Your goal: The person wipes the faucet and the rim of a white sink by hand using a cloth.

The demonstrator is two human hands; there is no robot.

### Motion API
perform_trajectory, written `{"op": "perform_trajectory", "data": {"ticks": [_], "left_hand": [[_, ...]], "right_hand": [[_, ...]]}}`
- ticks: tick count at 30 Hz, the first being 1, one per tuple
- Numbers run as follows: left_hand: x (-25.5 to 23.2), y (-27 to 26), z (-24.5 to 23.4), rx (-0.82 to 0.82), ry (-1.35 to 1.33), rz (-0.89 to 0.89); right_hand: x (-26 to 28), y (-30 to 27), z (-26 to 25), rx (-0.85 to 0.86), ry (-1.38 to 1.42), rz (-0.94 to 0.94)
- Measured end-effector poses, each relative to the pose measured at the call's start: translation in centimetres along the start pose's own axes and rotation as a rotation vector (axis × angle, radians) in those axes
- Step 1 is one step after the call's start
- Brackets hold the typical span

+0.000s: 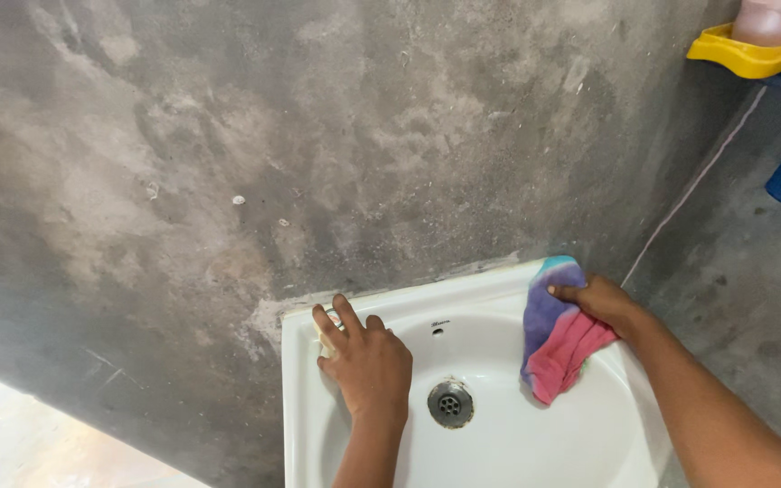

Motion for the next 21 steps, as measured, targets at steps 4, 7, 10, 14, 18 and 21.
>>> {"op": "perform_trajectory", "data": {"ticks": [4,7,10,14,18,21], "left_hand": [[0.0,0.1,0.3,0.000,-0.014,0.005],[0.1,0.0,0.1,-0.017,-0.032,0.006],[0.1,-0.2,-0.1,-0.019,-0.027,0.016],[0.0,-0.1,-0.2,-0.002,-0.004,0.045],[-0.1,-0.3,0.0,0.021,0.015,0.056],[0.1,-0.2,-0.1,0.022,0.004,0.038]], "right_hand": [[-0.4,-2.9,-0.4,-0.006,-0.008,0.053],[-1.2,-4.8,-0.5,0.007,0.024,0.076],[-2.5,-6.1,-0.7,0.029,-0.015,0.081],[-4.8,-7.8,-2.0,-0.054,-0.188,0.049],[-4.5,-8.7,-2.8,-0.065,-0.430,0.048],[-2.3,-9.4,-1.9,-0.119,-0.555,-0.038]]}}
Point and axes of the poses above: each hand's wrist, its own y-axis towards the middle knuckle, its own z-axis out of the palm, x = y × z, the point moved 8 cm from there along y, towards the middle knuckle, and after that the axes turned 6 degrees about -z, right-handed, at the moved point
